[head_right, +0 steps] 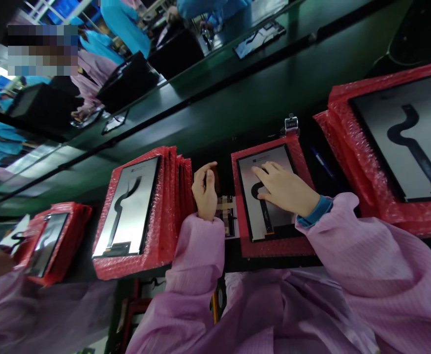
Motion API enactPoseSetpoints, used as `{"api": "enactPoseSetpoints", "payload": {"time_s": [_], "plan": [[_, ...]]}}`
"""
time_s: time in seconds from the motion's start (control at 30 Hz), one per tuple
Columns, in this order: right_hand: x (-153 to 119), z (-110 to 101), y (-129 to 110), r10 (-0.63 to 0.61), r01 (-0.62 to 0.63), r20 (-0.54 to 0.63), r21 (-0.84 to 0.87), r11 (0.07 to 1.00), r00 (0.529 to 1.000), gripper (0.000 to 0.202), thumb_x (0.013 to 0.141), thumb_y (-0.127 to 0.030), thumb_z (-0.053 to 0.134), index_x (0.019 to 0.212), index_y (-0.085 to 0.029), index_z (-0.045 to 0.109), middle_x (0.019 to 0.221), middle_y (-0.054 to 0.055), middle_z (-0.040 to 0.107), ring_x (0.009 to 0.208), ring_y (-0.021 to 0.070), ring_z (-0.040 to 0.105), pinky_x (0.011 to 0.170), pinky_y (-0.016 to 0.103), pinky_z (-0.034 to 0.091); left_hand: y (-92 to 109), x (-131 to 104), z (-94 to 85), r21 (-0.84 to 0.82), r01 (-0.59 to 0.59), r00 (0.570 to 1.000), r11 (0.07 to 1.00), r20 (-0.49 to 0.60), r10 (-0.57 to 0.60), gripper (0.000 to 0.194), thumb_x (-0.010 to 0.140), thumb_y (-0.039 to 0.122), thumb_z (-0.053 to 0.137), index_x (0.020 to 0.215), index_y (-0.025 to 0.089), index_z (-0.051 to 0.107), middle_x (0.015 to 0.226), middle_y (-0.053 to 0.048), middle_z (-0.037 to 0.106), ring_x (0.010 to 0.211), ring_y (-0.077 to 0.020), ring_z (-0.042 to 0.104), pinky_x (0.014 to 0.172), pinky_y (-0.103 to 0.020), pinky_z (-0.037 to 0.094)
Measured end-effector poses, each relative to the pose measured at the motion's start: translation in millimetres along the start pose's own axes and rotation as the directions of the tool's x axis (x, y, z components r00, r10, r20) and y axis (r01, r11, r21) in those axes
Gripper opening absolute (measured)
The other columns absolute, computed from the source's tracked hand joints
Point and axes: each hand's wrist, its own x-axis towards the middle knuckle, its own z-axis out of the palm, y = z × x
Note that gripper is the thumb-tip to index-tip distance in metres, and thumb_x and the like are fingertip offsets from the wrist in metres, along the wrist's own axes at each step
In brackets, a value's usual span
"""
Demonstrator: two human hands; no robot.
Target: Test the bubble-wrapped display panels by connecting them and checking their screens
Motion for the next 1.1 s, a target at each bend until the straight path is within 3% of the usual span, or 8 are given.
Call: {"api": "enactPoseSetpoints", "payload": {"time_s": [0.13, 0.2, 0.3, 0.4, 0.53, 0.63, 0.87, 1.1], "plan": [[-1.4, -25.6, 9.5, 0.277, -0.297, -0.149, -0.136, 0.945, 0.949, 0.038, 0.091, -0.027, 0.053, 0.125, -0.009, 0.06, 0.125, 0.023, 0.06, 0.125, 0.0398, 0.052, 0.099, 0.056, 0.049, -20.0, -1.7, 4.5, 0.089, 0.031, 0.998, 0.996, -0.054, -0.026, 0.068, 0.097, 0.041, 0.057, 0.156, 0.025, 0.026, 0.165, -0.015, 0.031, 0.154, -0.0265, 0.029, 0.127, -0.05, 0.022], [-4.0, -39.3, 17.1, 0.558, -0.601, -0.235, -0.19, 0.776, 0.795, 0.04, 0.089, -0.025, 0.055, 0.123, -0.006, 0.059, 0.123, 0.027, 0.06, 0.123, 0.0442, 0.054, 0.091, 0.057, 0.051, -22.2, -2.1, 4.5, 0.112, 0.013, 0.997, 0.994, -0.08, -0.004, 0.075, 0.095, 0.036, 0.058, 0.158, 0.025, 0.018, 0.167, -0.016, 0.023, 0.156, -0.0275, 0.023, 0.128, -0.051, 0.019], [-7.5, -49.6, 31.6, 0.822, -0.832, -0.147, -0.186, 0.523, 0.55, 0.047, 0.088, -0.032, 0.06, 0.126, -0.003, 0.059, 0.117, 0.029, 0.065, 0.111, 0.044, 0.062, 0.085, 0.056, 0.052, -10.0, -3.8, 2.8, 0.144, -0.103, 0.988, 0.984, -0.103, 0.118, 0.055, 0.095, 0.031, 0.057, 0.146, 0.022, 0.039, 0.155, -0.017, 0.041, 0.148, -0.0278, 0.035, 0.125, -0.051, 0.027], [-9.1, -51.3, 44.3, 0.873, -0.848, 0.002, -0.235, 0.474, 0.487, 0.036, 0.091, -0.031, 0.054, 0.114, -0.005, 0.066, 0.109, 0.026, 0.069, 0.104, 0.0402, 0.066, 0.085, 0.054, 0.051, 12.8, -11.0, 3.2, 0.034, -0.264, 0.965, 0.964, 0.011, 0.263, 0.022, 0.097, 0.028, 0.055, 0.118, 0.021, 0.059, 0.126, -0.012, 0.062, 0.125, -0.024, 0.057, 0.111, -0.046, 0.045], [-9.9, -60.8, 44.1, 0.788, -0.792, -0.08, -0.081, 0.606, 0.611, 0.02, 0.09, -0.028, 0.051, 0.087, -0.013, 0.065, 0.093, 0.017, 0.07, 0.094, 0.0322, 0.067, 0.081, 0.045, 0.05, 37.8, -28.9, 7.6, -0.206, -0.308, 0.882, 0.929, 0.305, 0.36, 0.014, 0.1, 0.027, 0.054, 0.109, 0.021, 0.063, 0.106, -0.008, 0.07, 0.105, -0.02, 0.066, 0.096, -0.037, 0.055], [-7.6, -66.5, 27.7, 0.689, -0.601, -0.167, 0.375, 0.706, 0.705, 0.019, 0.091, -0.027, 0.048, 0.074, -0.02, 0.053, 0.07, 0.006, 0.063, 0.071, 0.0204, 0.064, 0.068, 0.034, 0.049, 47.8, -39.9, 9.3, -0.304, -0.155, 0.832, 0.94, 0.473, 0.29, 0.029, 0.1, 0.038, 0.056, 0.123, 0.02, 0.061, 0.119, -0.012, 0.069, 0.109, -0.0218, 0.067, 0.094, -0.037, 0.056], [3.9, -33.2, -16.3, 0.467, -0.019, -0.255, 0.862, 0.506, 0.847, 0.029, 0.087, -0.052, 0.063, 0.086, -0.024, 0.053, 0.069, -0.001, 0.059, 0.052, 0.0132, 0.054, 0.048, 0.029, 0.046, 54.7, -43.5, 7.4, -0.316, 0.448, 0.611, 0.836, 0.791, -0.028, 0.052, 0.098, 0.067, 0.045, 0.11, 0.018, 0.056, 0.075, -0.001, 0.062, 0.062, -0.0125, 0.058, 0.063, -0.027, 0.048], [7.6, -7.2, -38.5, 0.266, -0.072, -0.105, 0.81, 0.582, 0.958, 0.053, 0.094, -0.065, 0.049, 0.066, -0.02, 0.048, 0.064, -0.001, 0.048, 0.06, 0.0109, 0.046, 0.056, 0.026, 0.039, 47.8, -47.8, 8.9, -0.37, 0.519, 0.636, 0.77, 0.77, -0.058, 0.05, 0.095, 0.07, 0.047, 0.09, 0.02, 0.049, 0.069, 0.004, 0.042, 0.06, -0.0104, 0.039, 0.056, -0.027, 0.031]]}}
